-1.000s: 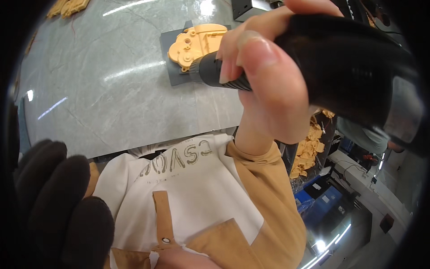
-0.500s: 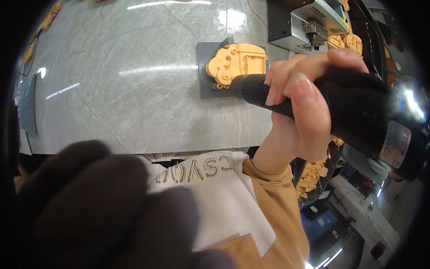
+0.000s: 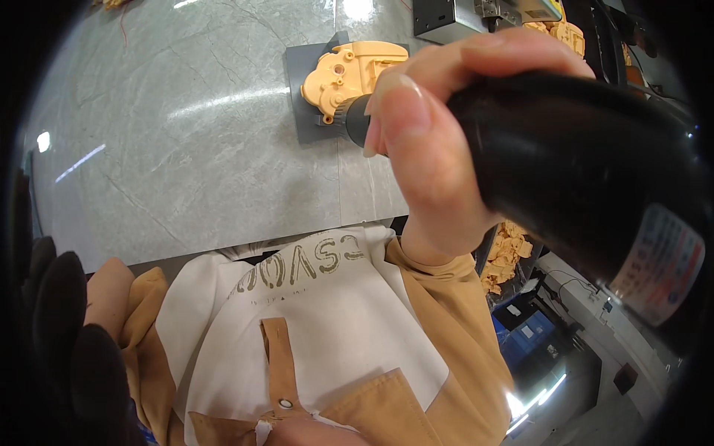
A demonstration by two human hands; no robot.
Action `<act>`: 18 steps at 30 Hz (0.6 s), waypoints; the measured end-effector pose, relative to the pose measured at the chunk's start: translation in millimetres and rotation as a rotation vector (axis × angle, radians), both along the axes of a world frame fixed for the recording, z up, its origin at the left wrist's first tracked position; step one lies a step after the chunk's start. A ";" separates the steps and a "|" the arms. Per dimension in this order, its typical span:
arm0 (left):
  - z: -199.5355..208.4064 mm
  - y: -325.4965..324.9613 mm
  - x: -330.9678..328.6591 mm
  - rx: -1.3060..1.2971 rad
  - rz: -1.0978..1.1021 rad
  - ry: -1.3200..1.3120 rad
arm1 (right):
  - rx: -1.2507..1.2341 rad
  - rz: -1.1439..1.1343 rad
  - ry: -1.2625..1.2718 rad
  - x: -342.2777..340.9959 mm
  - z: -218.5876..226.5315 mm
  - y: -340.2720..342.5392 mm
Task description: The person uses a handheld rotary tool to drill holes into small yellow plastic components. They pick up each component from a pile on the table, hold it steady with a gloved hand, and drill into specific points before placing the finished piece aside. The process is repeated for multiple units throughout the clip.
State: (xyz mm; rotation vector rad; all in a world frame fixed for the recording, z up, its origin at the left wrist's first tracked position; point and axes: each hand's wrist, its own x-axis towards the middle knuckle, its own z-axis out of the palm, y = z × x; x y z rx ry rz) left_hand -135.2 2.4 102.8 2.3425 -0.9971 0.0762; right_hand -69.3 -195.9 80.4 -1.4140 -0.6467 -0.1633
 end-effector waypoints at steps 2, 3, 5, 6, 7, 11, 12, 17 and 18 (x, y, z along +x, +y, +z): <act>0.4 1.8 -2.1 -0.001 0.008 0.006 | -0.018 0.038 0.002 0.5 -0.1 2.6; 0.8 3.5 -3.9 -0.003 0.008 0.008 | -0.038 0.072 -0.001 3.2 0.3 2.4; -1.2 8.8 -5.8 0.015 0.040 -0.004 | -0.070 0.120 0.009 7.4 -2.3 5.8; 0.0 9.9 -9.4 0.016 0.068 0.002 | -0.075 0.116 0.029 8.0 -2.2 10.1; -2.4 7.8 -4.8 0.010 0.035 -0.003 | -0.093 0.052 0.036 4.2 1.0 6.6; -2.7 4.7 8.5 0.008 -0.022 -0.012 | -0.124 0.105 -0.152 16.3 -8.9 -6.8; 2.3 7.2 -1.2 0.023 0.013 -0.015 | -0.058 0.016 -0.124 9.0 -9.9 6.8; 3.9 6.2 -6.7 0.045 0.040 -0.011 | -0.053 -0.127 0.029 17.7 -7.4 11.9; 8.6 9.1 -10.6 0.059 0.045 -0.003 | -0.299 -0.239 0.100 13.0 4.9 5.9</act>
